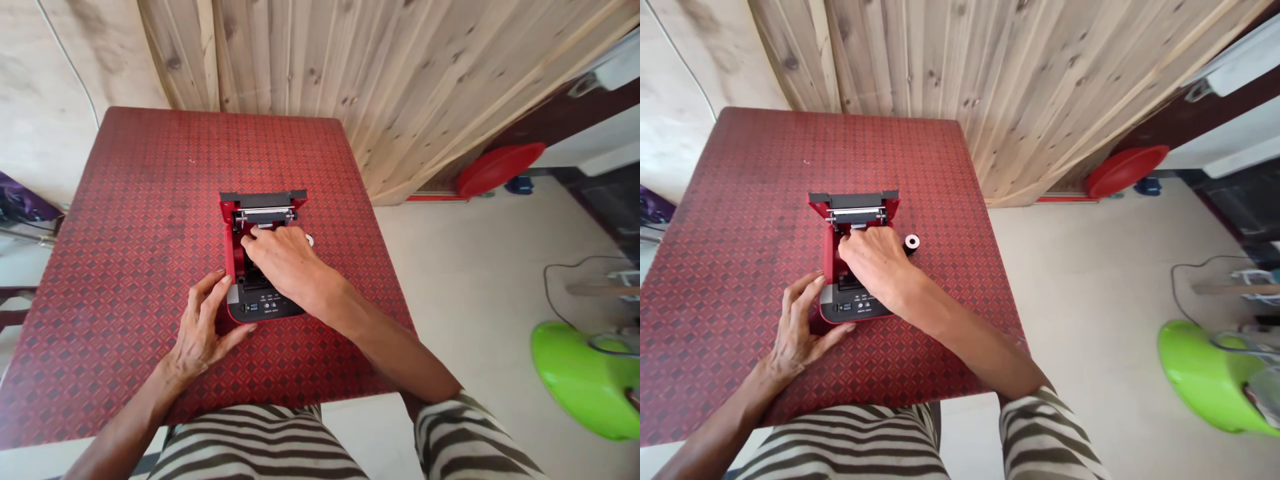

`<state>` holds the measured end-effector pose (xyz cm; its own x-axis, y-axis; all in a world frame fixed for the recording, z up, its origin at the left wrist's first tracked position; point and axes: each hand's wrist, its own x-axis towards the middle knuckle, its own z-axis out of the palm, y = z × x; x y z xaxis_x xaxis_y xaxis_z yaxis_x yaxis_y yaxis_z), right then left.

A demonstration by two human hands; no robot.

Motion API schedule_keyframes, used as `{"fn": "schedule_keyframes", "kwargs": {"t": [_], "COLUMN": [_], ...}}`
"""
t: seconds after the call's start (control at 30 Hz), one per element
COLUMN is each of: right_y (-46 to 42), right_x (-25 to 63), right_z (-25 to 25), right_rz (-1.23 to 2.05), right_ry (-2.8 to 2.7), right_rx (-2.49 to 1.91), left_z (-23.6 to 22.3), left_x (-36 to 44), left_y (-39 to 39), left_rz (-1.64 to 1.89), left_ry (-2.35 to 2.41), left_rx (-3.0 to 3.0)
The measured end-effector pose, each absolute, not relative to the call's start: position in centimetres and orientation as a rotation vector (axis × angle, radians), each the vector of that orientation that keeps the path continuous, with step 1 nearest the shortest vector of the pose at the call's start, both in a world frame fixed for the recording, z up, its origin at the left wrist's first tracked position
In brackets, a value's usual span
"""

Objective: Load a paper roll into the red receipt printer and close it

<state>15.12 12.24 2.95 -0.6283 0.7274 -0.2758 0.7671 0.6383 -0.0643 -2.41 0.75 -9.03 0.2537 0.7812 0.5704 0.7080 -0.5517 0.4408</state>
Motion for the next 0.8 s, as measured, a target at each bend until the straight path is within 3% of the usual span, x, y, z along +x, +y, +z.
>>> {"fn": "schedule_keyframes", "kwargs": {"t": [0.47, 0.63, 0.8], "right_y": [10.5, 7.4, 5.0], "right_x": [18.3, 24.5, 28.3], "right_z": [3.5, 2.8, -2.3], "right_rz": [-0.34, -1.054, -1.565], "right_ry": [2.874, 3.191, 2.821], "right_rx": [1.422, 1.85, 2.39], "left_z": [-9.2, -9.1, -9.2], "left_x": [-2.3, -2.4, -2.3], "left_y": [0.8, 1.3, 1.7], "left_rz": [1.174, 1.187, 1.151], "left_ry": [1.455, 1.429, 1.414], "left_rx": [2.427, 2.438, 2.436]}}
